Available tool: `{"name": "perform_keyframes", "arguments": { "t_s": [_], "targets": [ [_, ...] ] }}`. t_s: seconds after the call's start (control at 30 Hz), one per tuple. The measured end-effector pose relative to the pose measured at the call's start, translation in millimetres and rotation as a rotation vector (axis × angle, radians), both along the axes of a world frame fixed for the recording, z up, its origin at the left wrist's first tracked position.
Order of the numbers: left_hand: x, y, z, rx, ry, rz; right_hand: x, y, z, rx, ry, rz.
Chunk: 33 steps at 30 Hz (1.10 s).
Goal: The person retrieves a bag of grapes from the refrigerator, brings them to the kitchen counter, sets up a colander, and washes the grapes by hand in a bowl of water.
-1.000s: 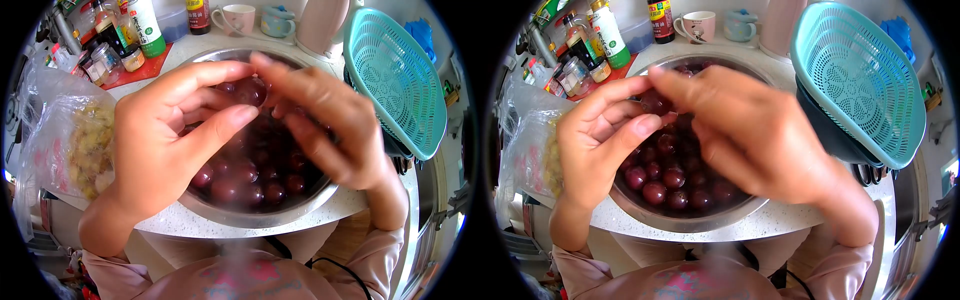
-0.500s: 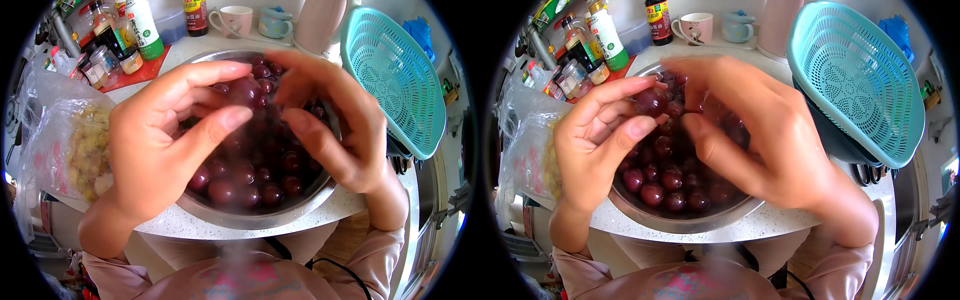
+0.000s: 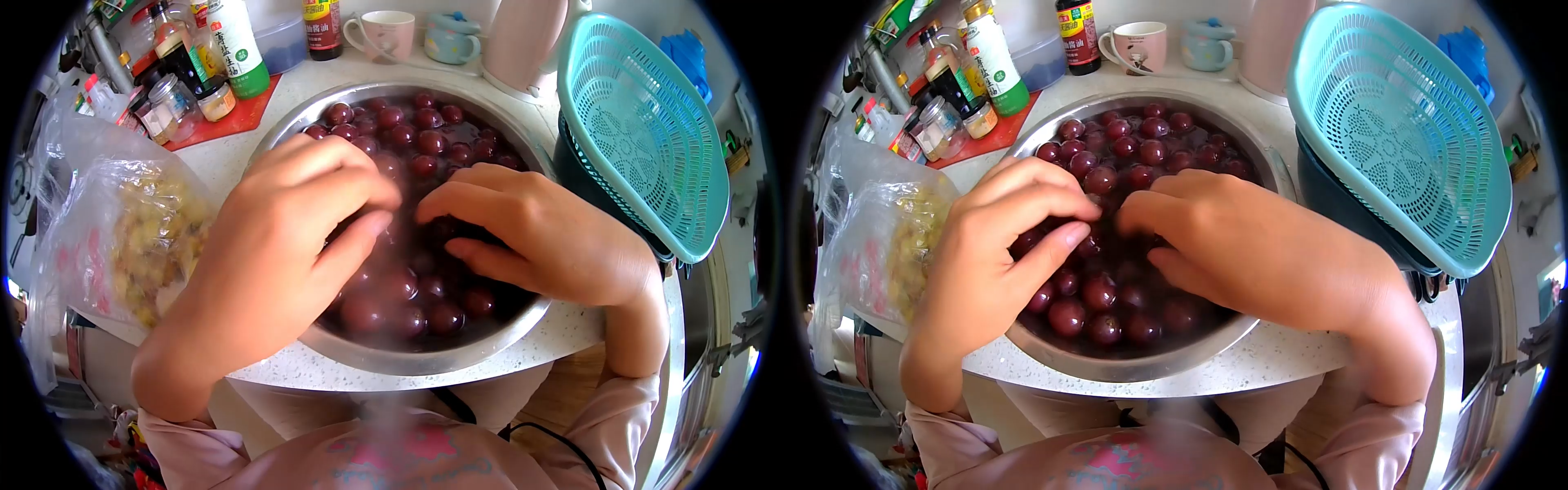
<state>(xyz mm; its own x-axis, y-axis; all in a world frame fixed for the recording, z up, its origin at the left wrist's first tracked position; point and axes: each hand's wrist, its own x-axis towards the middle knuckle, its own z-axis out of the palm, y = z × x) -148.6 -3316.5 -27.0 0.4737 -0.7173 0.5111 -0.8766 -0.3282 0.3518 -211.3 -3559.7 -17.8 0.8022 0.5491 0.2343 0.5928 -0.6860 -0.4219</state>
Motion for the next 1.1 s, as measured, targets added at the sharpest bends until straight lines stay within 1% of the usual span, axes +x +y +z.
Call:
{"name": "perform_keyframes", "arguments": {
  "t_s": [0.03, 0.13, 0.17, 0.23, 0.27, 0.3, 0.4, 0.43, 0.53, 0.63, 0.73, 0.8, 0.83, 0.9, 0.93, 0.97, 1.0, 1.07, 1.1],
  "targets": [
    [2.7, 3.5, -4.4, -0.003, 0.001, -0.024, 2.0, 0.0, 2.5, -0.028, 0.008, 0.030],
    [3.1, 6.0, -7.8, 0.031, -0.054, -0.053, 3.4, 12.6, 11.8, -0.213, 0.066, -0.150],
    [1.1, 4.9, -6.4, 0.050, -0.053, -0.042, 0.9, 16.1, 7.9, -0.226, -0.002, -0.190],
    [-7.5, 0.1, 1.5, 0.092, 0.077, 0.035, -1.5, 15.2, 11.8, -0.122, 0.122, -0.145],
    [-7.4, 0.4, 0.9, 0.095, 0.075, 0.035, -2.3, 15.0, 13.5, -0.071, 0.184, -0.121],
    [-6.9, 0.5, -0.4, 0.097, 0.073, 0.035, -1.6, 14.6, 11.8, -0.092, 0.112, -0.188],
    [-4.5, 1.0, 0.4, 0.107, 0.059, 0.024, -3.1, 14.0, 5.6, -0.200, 0.009, -0.214],
    [-4.6, 1.4, 0.7, 0.114, 0.060, 0.020, -4.9, 17.0, 11.3, -0.117, 0.077, -0.161],
    [-5.2, -0.1, 0.3, 0.054, 0.085, 0.038, -0.1, 12.7, 4.2, -0.136, -0.192, -0.215],
    [-4.0, -0.7, -0.2, 0.043, 0.092, 0.034, -0.8, 8.6, 3.2, 0.018, -0.079, -0.097],
    [-7.4, -4.1, -0.9, -0.038, 0.190, 0.054, -3.6, 7.5, 11.6, 0.045, -0.122, -0.310],
    [-8.5, -3.0, -3.0, -0.051, 0.200, 0.058, -11.0, 6.0, 28.5, 0.137, -0.024, -0.359],
    [-7.7, -3.9, -2.8, -0.055, 0.197, 0.042, -10.3, 4.0, 28.2, 0.335, 0.022, -0.246],
    [-9.8, -6.8, -0.9, -0.085, 0.204, 0.051, -11.2, 1.4, 36.4, 0.450, 0.119, -0.181],
    [-11.4, -7.8, 0.4, -0.092, 0.215, 0.059, -12.5, 1.1, 43.8, 0.374, 0.180, -0.218],
    [-14.2, -9.0, 2.4, -0.081, 0.242, 0.085, -7.2, -2.3, 36.4, 0.170, 0.019, -0.201],
    [-14.9, -10.1, 2.8, -0.081, 0.237, 0.078, -4.3, -3.9, 29.2, 0.051, -0.015, -0.262],
    [-15.3, -11.7, 3.9, -0.079, 0.229, 0.067, 1.9, -11.9, 15.9, 0.020, -0.337, -0.183],
    [-14.3, -11.5, 4.8, -0.087, 0.213, 0.031, -1.3, -15.1, 21.3, 0.009, -0.358, -0.199]
  ]
}}
